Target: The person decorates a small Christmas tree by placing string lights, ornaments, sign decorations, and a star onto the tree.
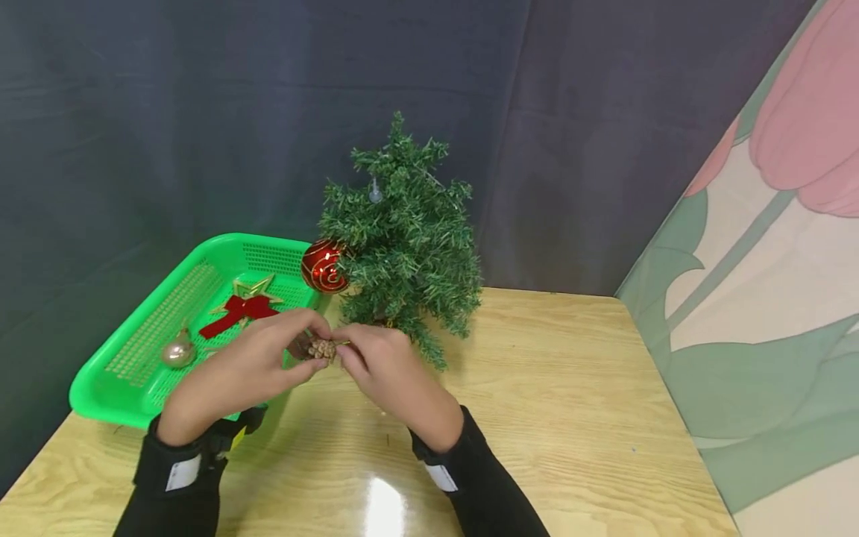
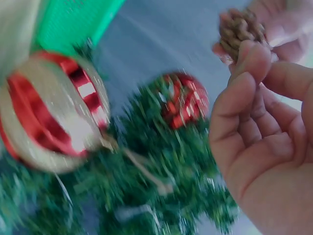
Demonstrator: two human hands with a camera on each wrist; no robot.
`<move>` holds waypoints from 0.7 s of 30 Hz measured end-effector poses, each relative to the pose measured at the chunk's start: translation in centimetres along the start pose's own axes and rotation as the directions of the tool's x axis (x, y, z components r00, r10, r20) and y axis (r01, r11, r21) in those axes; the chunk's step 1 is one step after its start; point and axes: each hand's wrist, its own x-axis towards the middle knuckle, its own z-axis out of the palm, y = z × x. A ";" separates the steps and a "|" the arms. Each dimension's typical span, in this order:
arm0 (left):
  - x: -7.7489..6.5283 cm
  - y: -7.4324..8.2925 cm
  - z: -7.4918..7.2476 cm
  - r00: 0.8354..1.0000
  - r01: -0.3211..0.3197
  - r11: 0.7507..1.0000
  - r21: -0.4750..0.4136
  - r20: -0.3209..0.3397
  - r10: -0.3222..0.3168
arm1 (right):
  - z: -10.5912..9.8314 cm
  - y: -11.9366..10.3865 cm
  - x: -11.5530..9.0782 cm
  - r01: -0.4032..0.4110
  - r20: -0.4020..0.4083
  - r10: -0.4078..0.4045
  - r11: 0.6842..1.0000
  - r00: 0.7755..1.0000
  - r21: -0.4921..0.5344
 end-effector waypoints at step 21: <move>2.8 1.6 3.8 0.989 -0.113 0.966 -0.232 -0.116 0.088 | -3.5 0.6 -0.6 -0.145 -0.188 0.199 0.953 0.962 0.266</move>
